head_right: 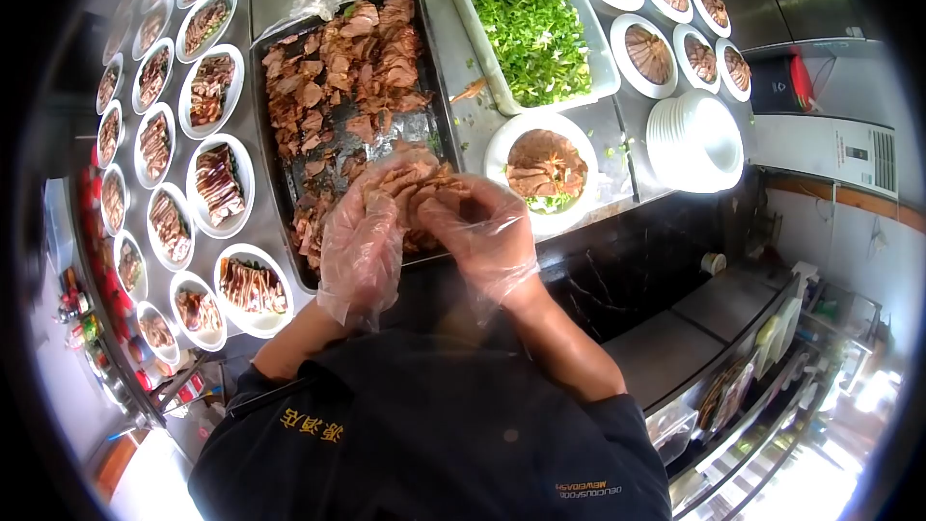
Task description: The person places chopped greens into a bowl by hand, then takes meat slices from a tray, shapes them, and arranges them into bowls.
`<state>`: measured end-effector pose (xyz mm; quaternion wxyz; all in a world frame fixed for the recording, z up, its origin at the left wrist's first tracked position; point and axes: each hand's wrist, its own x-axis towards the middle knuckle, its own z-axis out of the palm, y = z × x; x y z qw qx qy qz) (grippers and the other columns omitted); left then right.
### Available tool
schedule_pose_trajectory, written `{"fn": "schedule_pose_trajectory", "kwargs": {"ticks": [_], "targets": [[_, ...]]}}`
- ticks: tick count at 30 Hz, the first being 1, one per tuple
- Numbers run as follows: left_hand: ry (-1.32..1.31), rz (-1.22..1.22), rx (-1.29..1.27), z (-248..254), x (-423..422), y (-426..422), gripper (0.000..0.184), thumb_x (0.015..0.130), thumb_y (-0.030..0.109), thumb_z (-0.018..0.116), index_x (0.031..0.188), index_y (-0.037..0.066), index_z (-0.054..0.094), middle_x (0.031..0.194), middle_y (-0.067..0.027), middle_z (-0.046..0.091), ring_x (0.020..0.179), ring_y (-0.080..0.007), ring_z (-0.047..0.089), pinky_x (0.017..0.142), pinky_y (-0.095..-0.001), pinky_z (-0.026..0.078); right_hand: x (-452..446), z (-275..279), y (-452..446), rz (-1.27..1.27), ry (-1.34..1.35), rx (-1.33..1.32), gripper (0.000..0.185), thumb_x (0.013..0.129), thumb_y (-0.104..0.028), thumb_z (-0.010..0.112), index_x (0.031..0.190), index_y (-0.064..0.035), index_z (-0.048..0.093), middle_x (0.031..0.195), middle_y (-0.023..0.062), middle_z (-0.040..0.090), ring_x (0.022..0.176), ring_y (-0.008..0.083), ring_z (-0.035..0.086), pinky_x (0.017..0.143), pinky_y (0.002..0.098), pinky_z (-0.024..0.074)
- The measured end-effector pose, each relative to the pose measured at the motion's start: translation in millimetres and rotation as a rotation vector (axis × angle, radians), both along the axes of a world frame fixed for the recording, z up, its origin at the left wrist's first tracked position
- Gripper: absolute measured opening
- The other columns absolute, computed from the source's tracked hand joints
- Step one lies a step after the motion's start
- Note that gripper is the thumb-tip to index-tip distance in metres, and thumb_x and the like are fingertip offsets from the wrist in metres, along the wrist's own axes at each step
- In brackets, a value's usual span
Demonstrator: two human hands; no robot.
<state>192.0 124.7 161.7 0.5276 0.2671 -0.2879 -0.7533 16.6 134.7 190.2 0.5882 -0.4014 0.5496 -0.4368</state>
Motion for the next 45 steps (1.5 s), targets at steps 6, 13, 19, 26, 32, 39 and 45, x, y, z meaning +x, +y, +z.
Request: {"fn": "schedule_pose_trajectory", "kwargs": {"ticks": [6,13,19,26,32,39,45], "targets": [[0.056,-0.009,0.058,-6.7,-10.3,-0.3,0.054,0.114,0.013,0.055,0.16,-0.01,0.039,0.154,-0.0231,0.058,0.147,-0.0307,0.056,0.128,-0.0432,0.041,-0.5,-13.1,7.4,-0.187,-0.182,0.069,0.022,0.1,-0.006,0.08,0.117,0.0042,0.07,0.104,0.0071,0.078,0.092,0.0088,0.069,0.083,0.0245,0.057],[-0.251,-0.221,0.095,-68.2,-25.2,9.8,0.055,0.109,0.012,0.066,0.157,-0.006,0.046,0.149,-0.0182,0.064,0.138,-0.0272,0.063,0.123,-0.0375,0.045,-20.6,-85.6,41.3,-0.284,0.034,0.071,0.033,0.098,-0.005,0.081,0.126,0.004,0.066,0.108,0.0094,0.075,0.092,0.0126,0.069,0.08,0.0278,0.0569],[-0.298,-0.621,0.51,-67.4,-56.9,-7.3,0.059,0.109,0.009,0.065,0.163,0.004,0.042,0.142,-0.0138,0.065,0.119,-0.0237,0.07,0.105,-0.0402,0.06,-57.0,-119.0,72.3,-0.289,-0.496,0.354,0.037,0.099,-0.002,0.077,0.134,0.0061,0.067,0.104,0.0111,0.076,0.086,0.0161,0.068,0.073,0.0302,0.0516],[-0.17,-0.671,0.647,-140.1,-109.4,-1.1,0.059,0.108,0.008,0.068,0.161,0.005,0.043,0.139,-0.0149,0.066,0.119,-0.0246,0.07,0.105,-0.0392,0.06,-116.4,-157.1,75.8,-0.41,-0.192,0.208,0.028,0.098,0.006,0.076,0.125,0.007,0.072,0.111,0.0154,0.08,0.095,0.0202,0.076,0.085,0.0325,0.0629],[-1.054,-0.439,-0.336,-164.5,-119.1,-2.7,0.039,0.099,0.0,0.074,0.137,0.002,0.065,0.119,-0.0136,0.076,0.106,-0.0212,0.076,0.091,-0.0326,0.062,-164.4,-198.2,45.7,-0.319,0.478,0.09,0.039,0.096,-0.013,0.084,0.129,-0.0003,0.071,0.114,0.0181,0.081,0.102,0.0276,0.08,0.091,0.0372,0.0636],[-1.103,-0.176,-0.698,-173.3,-151.8,-26.9,0.031,0.093,0.002,0.08,0.123,0.001,0.073,0.107,-0.0184,0.076,0.093,-0.0321,0.076,0.082,-0.04,0.062,-167.2,-195.9,43.6,-0.07,0.964,-0.127,0.048,0.095,-0.031,0.084,0.134,-0.011,0.064,0.108,0.0193,0.079,0.096,0.0419,0.077,0.081,0.0505,0.0618],[-1.25,-0.259,-0.763,-159.2,-158.7,-39.7,0.041,0.092,0.009,0.082,0.13,0.002,0.069,0.118,-0.0219,0.072,0.109,-0.0403,0.072,0.1,-0.0493,0.057,-183.4,-200.7,44.4,0.0,1.056,-0.474,0.044,0.094,-0.023,0.083,0.132,-0.0146,0.061,0.113,0.0142,0.072,0.095,0.0397,0.073,0.076,0.0508,0.0609]]}}
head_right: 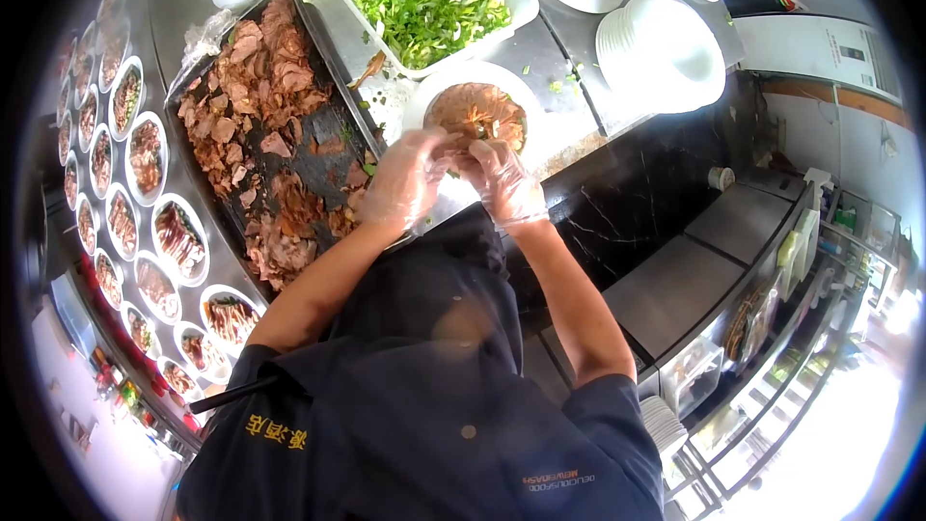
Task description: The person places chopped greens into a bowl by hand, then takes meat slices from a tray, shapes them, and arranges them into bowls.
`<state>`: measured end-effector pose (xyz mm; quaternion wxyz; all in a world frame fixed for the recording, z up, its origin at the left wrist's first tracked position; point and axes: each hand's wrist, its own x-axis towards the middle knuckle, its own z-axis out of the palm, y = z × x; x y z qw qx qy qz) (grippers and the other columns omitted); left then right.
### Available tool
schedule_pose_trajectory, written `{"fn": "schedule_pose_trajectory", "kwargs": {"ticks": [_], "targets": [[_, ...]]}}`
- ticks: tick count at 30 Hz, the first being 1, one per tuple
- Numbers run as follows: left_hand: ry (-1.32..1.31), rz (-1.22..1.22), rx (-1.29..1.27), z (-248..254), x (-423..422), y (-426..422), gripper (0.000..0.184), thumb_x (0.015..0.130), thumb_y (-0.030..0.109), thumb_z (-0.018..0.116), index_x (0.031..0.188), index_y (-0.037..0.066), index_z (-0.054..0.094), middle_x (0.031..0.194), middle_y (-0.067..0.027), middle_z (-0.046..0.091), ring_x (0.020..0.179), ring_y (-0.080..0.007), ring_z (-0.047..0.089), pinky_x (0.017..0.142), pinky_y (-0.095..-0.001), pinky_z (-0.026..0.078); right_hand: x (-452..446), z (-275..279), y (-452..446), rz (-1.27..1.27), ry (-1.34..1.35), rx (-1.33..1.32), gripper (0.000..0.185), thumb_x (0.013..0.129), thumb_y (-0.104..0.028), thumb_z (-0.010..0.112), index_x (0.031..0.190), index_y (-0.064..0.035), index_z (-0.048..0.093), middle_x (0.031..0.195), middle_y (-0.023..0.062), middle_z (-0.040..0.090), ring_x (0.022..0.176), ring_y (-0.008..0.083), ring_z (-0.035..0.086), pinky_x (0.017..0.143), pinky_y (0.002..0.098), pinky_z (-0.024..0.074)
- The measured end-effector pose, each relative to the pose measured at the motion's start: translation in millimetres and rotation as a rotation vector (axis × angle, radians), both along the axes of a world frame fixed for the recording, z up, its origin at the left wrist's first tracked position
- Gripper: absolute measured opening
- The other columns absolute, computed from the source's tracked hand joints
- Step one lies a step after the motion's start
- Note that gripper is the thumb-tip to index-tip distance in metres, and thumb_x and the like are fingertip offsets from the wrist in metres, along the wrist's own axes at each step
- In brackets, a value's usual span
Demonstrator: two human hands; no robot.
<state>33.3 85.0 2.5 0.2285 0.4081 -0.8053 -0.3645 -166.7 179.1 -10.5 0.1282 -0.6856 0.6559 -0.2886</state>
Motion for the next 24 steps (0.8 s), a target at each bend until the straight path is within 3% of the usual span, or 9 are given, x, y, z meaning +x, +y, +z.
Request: {"fn": "schedule_pose_trajectory", "kwargs": {"ticks": [5,9,11,12,15,17,20,23,24], "targets": [[-0.17,0.242,-0.084,-10.1,-6.6,-5.4,0.06,0.088,0.014,0.086,0.136,-0.001,0.054,0.124,-0.0266,0.066,0.12,-0.045,0.065,0.104,-0.0507,0.053,-25.6,7.4,0.0,0.25,0.159,-0.094,0.044,0.086,-0.011,0.081,0.126,-0.0166,0.063,0.128,0.012,0.065,0.103,0.0349,0.07,0.08,0.0493,0.0606],[-0.211,0.278,0.113,-29.7,-14.5,-13.0,0.054,0.086,0.013,0.083,0.13,-0.003,0.054,0.111,-0.0261,0.07,0.108,-0.0486,0.068,0.094,-0.0554,0.055,-29.4,22.2,-7.6,0.317,0.332,-0.136,0.047,0.084,-0.017,0.069,0.131,-0.0182,0.073,0.142,0.0075,0.065,0.128,0.0305,0.065,0.104,0.0479,0.0552],[-0.27,0.194,0.248,-22.4,-14.2,-21.3,0.077,0.096,0.025,0.074,0.155,-0.015,0.044,0.153,-0.0346,0.057,0.142,-0.0468,0.057,0.124,-0.0482,0.043,-32.4,20.9,-17.6,0.495,0.484,-0.125,0.055,0.085,-0.024,0.064,0.139,-0.0211,0.073,0.156,0.0019,0.06,0.145,0.0261,0.055,0.12,0.0453,0.0451],[-0.27,0.199,0.247,-24.0,-14.3,-26.0,0.077,0.096,0.025,0.074,0.155,-0.015,0.044,0.153,-0.0346,0.057,0.142,-0.0468,0.057,0.124,-0.0482,0.043,-32.2,19.7,-20.1,0.499,0.484,-0.128,0.055,0.085,-0.024,0.064,0.139,-0.0211,0.073,0.156,0.0019,0.06,0.145,0.0261,0.055,0.12,0.0453,0.0451],[-0.184,0.175,0.258,-36.7,-18.9,-38.7,0.072,0.094,0.016,0.073,0.154,-0.013,0.047,0.148,-0.0319,0.062,0.136,-0.0441,0.062,0.12,-0.047,0.048,-33.0,16.4,-24.7,0.621,0.703,-0.031,0.058,0.09,-0.024,0.06,0.148,-0.0224,0.068,0.164,-0.0043,0.055,0.156,0.0198,0.045,0.131,0.0463,0.0306],[-0.005,0.2,0.033,-57.6,-22.8,-38.9,0.056,0.092,0.017,0.075,0.144,0.004,0.059,0.108,-0.0237,0.075,0.102,-0.0448,0.073,0.09,-0.0522,0.057,-37.8,10.3,-26.2,0.643,0.653,0.016,0.058,0.092,-0.024,0.06,0.149,-0.0226,0.066,0.164,-0.0039,0.055,0.156,0.0205,0.045,0.131,0.0474,0.0312],[0.002,0.08,0.338,-49.3,-19.4,-51.2,0.061,0.098,0.02,0.071,0.154,0.004,0.054,0.129,-0.0263,0.072,0.119,-0.0436,0.07,0.102,-0.0475,0.056,-35.3,16.2,-40.8,0.696,0.597,0.112,0.057,0.095,-0.028,0.062,0.151,-0.0225,0.064,0.162,-0.0004,0.056,0.157,0.0235,0.044,0.129,0.0526,0.0314],[0.039,0.0,0.161,-37.2,-1.5,-59.0,0.058,0.102,0.021,0.069,0.155,0.003,0.054,0.145,-0.0255,0.066,0.134,-0.0426,0.064,0.117,-0.0456,0.049,-31.3,18.6,-40.4,0.679,0.561,0.182,0.058,0.094,-0.026,0.063,0.151,-0.0221,0.065,0.163,0.0023,0.055,0.158,0.0253,0.043,0.131,0.054,0.0288],[0.042,-0.015,0.089,-48.3,10.9,-68.3,0.048,0.104,0.025,0.071,0.148,0.006,0.063,0.137,-0.0208,0.073,0.125,-0.0368,0.071,0.111,-0.0451,0.055,-32.3,15.3,-37.6,0.672,0.532,0.201,0.058,0.093,-0.025,0.063,0.151,-0.0218,0.065,0.163,0.003,0.054,0.158,0.0258,0.043,0.131,0.054,0.028]]}}
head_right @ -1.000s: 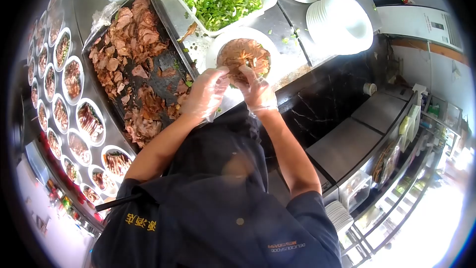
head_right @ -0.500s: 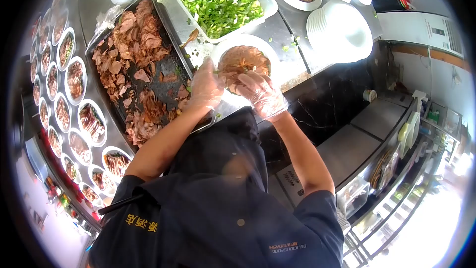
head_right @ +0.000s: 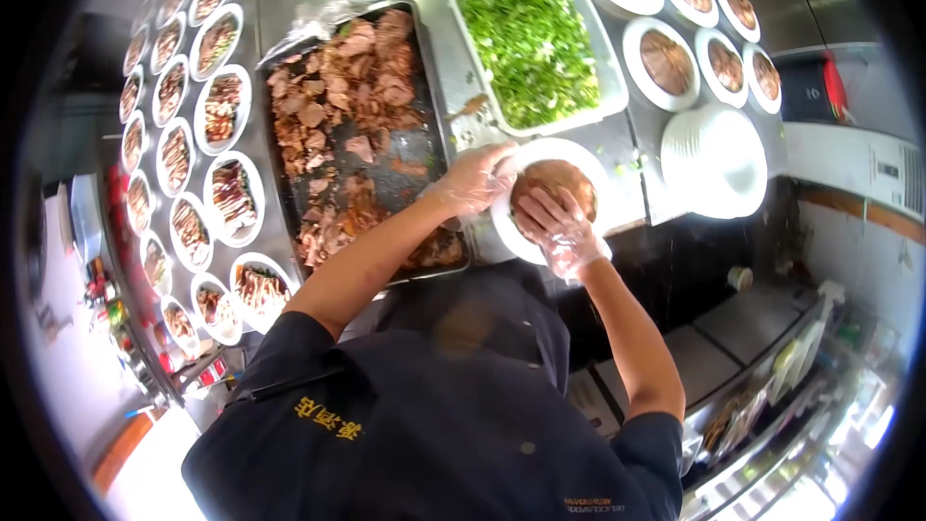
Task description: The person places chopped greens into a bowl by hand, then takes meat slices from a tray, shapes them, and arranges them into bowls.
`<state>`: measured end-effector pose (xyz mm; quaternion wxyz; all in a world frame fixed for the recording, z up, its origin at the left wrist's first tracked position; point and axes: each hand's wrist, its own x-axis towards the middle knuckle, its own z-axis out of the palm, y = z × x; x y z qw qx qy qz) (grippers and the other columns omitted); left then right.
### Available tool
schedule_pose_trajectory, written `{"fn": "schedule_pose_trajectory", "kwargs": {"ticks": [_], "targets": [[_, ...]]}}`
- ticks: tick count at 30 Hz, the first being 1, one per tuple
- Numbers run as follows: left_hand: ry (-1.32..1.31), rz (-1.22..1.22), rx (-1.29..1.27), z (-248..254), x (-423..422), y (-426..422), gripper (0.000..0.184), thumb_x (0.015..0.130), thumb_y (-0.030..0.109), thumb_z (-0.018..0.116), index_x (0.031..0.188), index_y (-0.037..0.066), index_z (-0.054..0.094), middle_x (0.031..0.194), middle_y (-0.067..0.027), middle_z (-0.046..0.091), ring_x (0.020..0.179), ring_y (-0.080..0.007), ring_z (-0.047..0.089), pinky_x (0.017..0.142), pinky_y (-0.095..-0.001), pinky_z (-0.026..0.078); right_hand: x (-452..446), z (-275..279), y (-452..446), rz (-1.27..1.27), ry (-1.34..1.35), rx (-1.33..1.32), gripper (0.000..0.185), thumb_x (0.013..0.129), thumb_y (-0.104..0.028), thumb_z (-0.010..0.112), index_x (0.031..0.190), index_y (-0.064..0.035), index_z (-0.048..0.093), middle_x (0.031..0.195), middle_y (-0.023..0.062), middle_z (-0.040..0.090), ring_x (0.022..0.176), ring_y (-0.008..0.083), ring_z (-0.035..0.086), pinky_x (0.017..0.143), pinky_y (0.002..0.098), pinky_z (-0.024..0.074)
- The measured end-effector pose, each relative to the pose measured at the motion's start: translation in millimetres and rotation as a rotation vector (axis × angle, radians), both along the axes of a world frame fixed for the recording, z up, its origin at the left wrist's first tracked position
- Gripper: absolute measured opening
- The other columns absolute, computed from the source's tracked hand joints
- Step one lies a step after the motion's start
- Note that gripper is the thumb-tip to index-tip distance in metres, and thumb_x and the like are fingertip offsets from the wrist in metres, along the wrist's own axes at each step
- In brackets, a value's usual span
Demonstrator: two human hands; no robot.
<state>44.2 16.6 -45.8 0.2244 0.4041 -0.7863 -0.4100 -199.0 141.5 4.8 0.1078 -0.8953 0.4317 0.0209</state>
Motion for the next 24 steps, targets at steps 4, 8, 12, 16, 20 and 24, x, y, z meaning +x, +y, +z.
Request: {"fn": "schedule_pose_trajectory", "kwargs": {"ticks": [4,8,12,16,20,24], "targets": [[-0.138,0.224,0.335,67.5,94.9,-63.4,0.039,0.112,0.046,0.06,0.127,0.013,0.076,0.114,-0.0093,0.081,0.102,-0.023,0.077,0.099,-0.0393,0.063,19.5,48.6,-0.9,-0.078,0.009,0.077,0.062,0.085,-0.021,0.068,0.148,-0.0198,0.067,0.162,0.0062,0.054,0.157,0.0304,0.042,0.131,0.0563,0.027],[-0.366,0.707,-0.04,37.0,189.5,-152.3,0.031,0.11,0.035,0.063,0.134,0.018,0.073,0.127,-0.0141,0.076,0.112,-0.0261,0.074,0.096,-0.0402,0.061,21.9,49.6,9.3,-0.154,-0.266,-0.1,0.058,0.086,-0.012,0.068,0.144,-0.0158,0.064,0.157,0.016,0.055,0.147,0.0414,0.051,0.122,0.0632,0.0376],[-0.618,0.616,-0.308,32.2,208.5,-206.0,0.048,0.103,0.027,0.071,0.149,0.014,0.062,0.127,-0.0176,0.074,0.119,-0.0331,0.071,0.094,-0.0466,0.061,38.5,51.7,11.7,-0.266,-0.223,-0.105,0.058,0.091,-0.012,0.067,0.148,-0.015,0.061,0.158,0.0161,0.054,0.147,0.0412,0.051,0.122,0.0622,0.0376],[-0.727,0.538,-0.197,24.7,205.2,-231.9,0.055,0.101,0.029,0.071,0.152,0.013,0.06,0.134,-0.0202,0.072,0.128,-0.0369,0.066,0.109,-0.0502,0.054,53.7,49.0,12.4,-0.383,-0.21,-0.15,0.054,0.091,-0.006,0.066,0.145,-0.0102,0.06,0.152,0.0189,0.057,0.138,0.043,0.058,0.118,0.0609,0.0437],[-0.637,0.577,-0.512,16.9,200.1,-226.1,0.056,0.097,0.015,0.074,0.151,0.017,0.061,0.142,-0.0202,0.065,0.123,-0.041,0.067,0.11,-0.0501,0.054,61.0,44.2,10.4,-0.443,-0.241,-0.156,0.051,0.093,-0.008,0.065,0.143,-0.0098,0.06,0.15,0.0194,0.058,0.136,0.0434,0.058,0.117,0.0605,0.0461],[-0.616,0.578,-0.293,28.6,193.9,-235.4,0.046,0.095,0.014,0.076,0.14,0.014,0.068,0.15,-0.0171,0.059,0.126,-0.0393,0.066,0.107,-0.0501,0.055,67.6,39.7,5.5,-0.459,-0.29,-0.171,0.047,0.094,-0.007,0.065,0.141,-0.01,0.06,0.147,0.0198,0.059,0.132,0.045,0.059,0.116,0.0604,0.0464]]}}
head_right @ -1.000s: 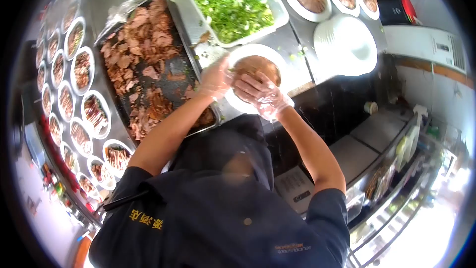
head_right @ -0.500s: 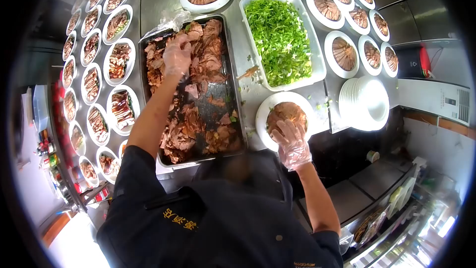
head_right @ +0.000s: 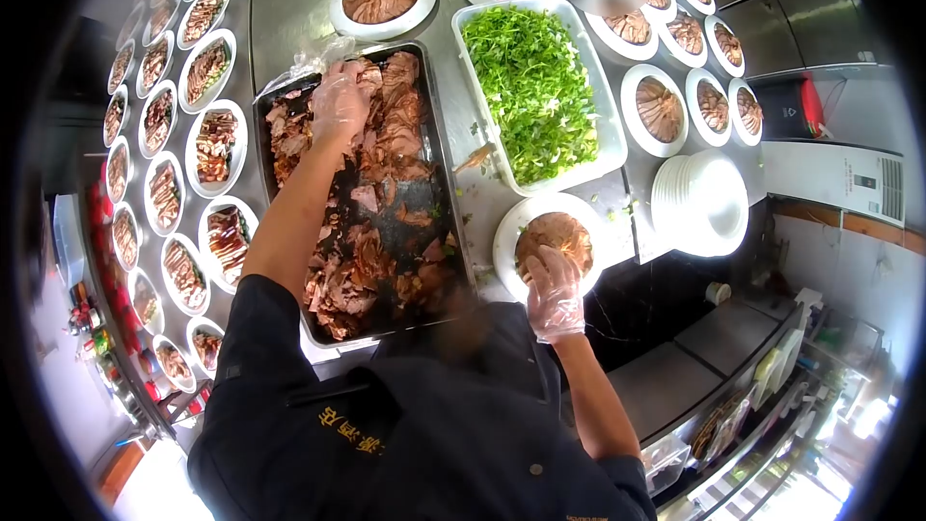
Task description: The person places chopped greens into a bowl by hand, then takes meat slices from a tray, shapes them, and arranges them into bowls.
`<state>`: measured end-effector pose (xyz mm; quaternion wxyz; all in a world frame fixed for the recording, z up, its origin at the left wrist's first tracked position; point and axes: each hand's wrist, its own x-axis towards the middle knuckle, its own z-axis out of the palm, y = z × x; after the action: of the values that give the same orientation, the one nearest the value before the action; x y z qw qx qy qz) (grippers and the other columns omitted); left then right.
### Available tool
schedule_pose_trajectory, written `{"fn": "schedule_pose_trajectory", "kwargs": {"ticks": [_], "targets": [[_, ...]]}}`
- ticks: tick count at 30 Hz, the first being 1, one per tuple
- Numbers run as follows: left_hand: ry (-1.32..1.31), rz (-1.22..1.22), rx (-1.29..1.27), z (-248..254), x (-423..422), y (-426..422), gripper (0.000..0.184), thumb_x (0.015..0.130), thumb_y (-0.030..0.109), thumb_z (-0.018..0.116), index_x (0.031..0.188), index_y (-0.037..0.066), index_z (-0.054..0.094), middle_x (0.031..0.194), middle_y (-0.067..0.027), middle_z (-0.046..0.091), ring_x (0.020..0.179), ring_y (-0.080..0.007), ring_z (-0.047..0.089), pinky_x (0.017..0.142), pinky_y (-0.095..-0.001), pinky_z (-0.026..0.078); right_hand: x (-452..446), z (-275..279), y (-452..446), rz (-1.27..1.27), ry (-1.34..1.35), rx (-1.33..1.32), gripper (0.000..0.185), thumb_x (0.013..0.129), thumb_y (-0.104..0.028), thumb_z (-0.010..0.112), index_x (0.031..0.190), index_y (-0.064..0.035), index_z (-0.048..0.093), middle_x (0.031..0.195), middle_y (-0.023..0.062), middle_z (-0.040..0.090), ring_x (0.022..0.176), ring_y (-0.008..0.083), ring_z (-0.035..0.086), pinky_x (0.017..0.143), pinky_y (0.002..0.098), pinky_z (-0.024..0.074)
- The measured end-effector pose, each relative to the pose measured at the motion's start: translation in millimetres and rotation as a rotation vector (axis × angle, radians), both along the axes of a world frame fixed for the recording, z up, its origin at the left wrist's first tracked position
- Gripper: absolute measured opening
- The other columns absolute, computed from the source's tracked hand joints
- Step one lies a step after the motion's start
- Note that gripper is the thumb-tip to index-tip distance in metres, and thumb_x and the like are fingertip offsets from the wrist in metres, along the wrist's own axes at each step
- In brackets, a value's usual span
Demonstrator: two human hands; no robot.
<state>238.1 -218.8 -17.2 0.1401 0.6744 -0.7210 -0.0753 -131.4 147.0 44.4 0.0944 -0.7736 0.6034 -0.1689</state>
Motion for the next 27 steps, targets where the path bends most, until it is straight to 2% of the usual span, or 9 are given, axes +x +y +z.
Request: {"fn": "schedule_pose_trajectory", "kwargs": {"ticks": [10,15,16,18,19,20,22,23,27], "targets": [[-0.025,-0.119,-0.104,-7.6,-7.2,3.5,0.041,0.091,0.002,0.068,0.13,0.012,0.075,0.13,-0.0146,0.069,0.124,-0.0378,0.067,0.104,-0.0519,0.054,-3.3,6.1,-4.4,-0.002,-0.066,-0.071,0.042,0.099,-0.01,0.063,0.141,-0.007,0.06,0.143,0.0216,0.061,0.128,0.0448,0.063,0.113,0.0594,0.0484],[0.026,-0.123,-0.137,-13.0,12.7,4.5,0.03,0.096,0.018,0.075,0.125,0.011,0.075,0.119,-0.0193,0.072,0.108,-0.0377,0.073,0.093,-0.0478,0.06,-13.3,9.6,-0.8,-0.005,-0.088,-0.11,0.039,0.103,-0.015,0.061,0.141,-0.0074,0.059,0.139,0.0217,0.064,0.124,0.0439,0.066,0.107,0.0569,0.0525],[0.021,-0.131,-0.14,-12.2,15.2,6.8,0.03,0.096,0.018,0.075,0.125,0.011,0.075,0.119,-0.0193,0.072,0.108,-0.0377,0.073,0.093,-0.0478,0.06,-13.3,12.2,-0.4,-0.016,-0.123,-0.096,0.042,0.1,-0.008,0.062,0.142,-0.0052,0.058,0.139,0.0229,0.063,0.122,0.0451,0.066,0.104,0.0562,0.0544],[0.415,0.15,-0.107,-12.0,21.2,22.9,0.044,0.095,0.018,0.082,0.136,0.007,0.069,0.127,-0.0185,0.07,0.111,-0.0354,0.073,0.099,-0.0444,0.058,-11.0,17.5,-0.5,-0.027,-0.169,-0.078,0.046,0.096,-0.001,0.064,0.142,-0.003,0.058,0.139,0.0242,0.063,0.119,0.0462,0.066,0.102,0.0555,0.0563],[0.576,0.316,0.091,32.6,11.7,44.2,0.049,0.096,0.022,0.084,0.139,0.008,0.067,0.125,-0.0171,0.07,0.119,-0.0278,0.071,0.099,-0.0423,0.059,-7.7,19.4,-5.3,-0.04,-0.232,-0.061,0.046,0.096,-0.002,0.065,0.142,-0.0035,0.057,0.137,0.0239,0.063,0.119,0.0458,0.066,0.101,0.0542,0.0567],[0.565,0.316,0.089,52.2,8.5,67.1,0.049,0.096,0.022,0.084,0.139,0.008,0.067,0.125,-0.0171,0.07,0.119,-0.0278,0.071,0.099,-0.0423,0.059,-2.4,22.0,-10.1,-0.052,-0.296,-0.042,0.046,0.097,-0.003,0.066,0.142,-0.0039,0.056,0.136,0.0236,0.063,0.118,0.0453,0.066,0.1,0.0529,0.0571],[1.248,0.267,0.117,75.7,6.6,109.9,0.041,0.092,0.015,0.086,0.13,0.012,0.072,0.125,-0.0114,0.07,0.112,-0.0276,0.072,0.101,-0.0393,0.061,14.7,35.0,-21.9,-0.093,-0.378,-0.04,0.041,0.1,-0.007,0.069,0.139,-0.0039,0.06,0.128,0.0219,0.067,0.117,0.041,0.069,0.099,0.0495,0.0582],[1.237,0.268,0.119,80.3,5.4,130.2,0.041,0.092,0.015,0.086,0.13,0.012,0.072,0.125,-0.0114,0.07,0.112,-0.0276,0.072,0.101,-0.0393,0.061,21.8,42.8,-27.7,-0.114,-0.569,0.188,0.04,0.102,-0.012,0.07,0.139,-0.0035,0.061,0.125,0.0214,0.069,0.116,0.0369,0.071,0.098,0.0472,0.0591],[1.24,-0.347,-0.094,108.3,-4.1,215.1,0.05,0.082,-0.007,0.085,0.125,0.016,0.071,0.15,-0.0112,0.057,0.131,-0.031,0.066,0.11,-0.0438,0.059,67.8,80.1,-60.4,-0.169,-1.346,0.813,0.046,0.105,-0.026,0.076,0.142,-0.0025,0.063,0.121,0.0171,0.073,0.115,0.0256,0.072,0.1,0.04,0.0619]]}}
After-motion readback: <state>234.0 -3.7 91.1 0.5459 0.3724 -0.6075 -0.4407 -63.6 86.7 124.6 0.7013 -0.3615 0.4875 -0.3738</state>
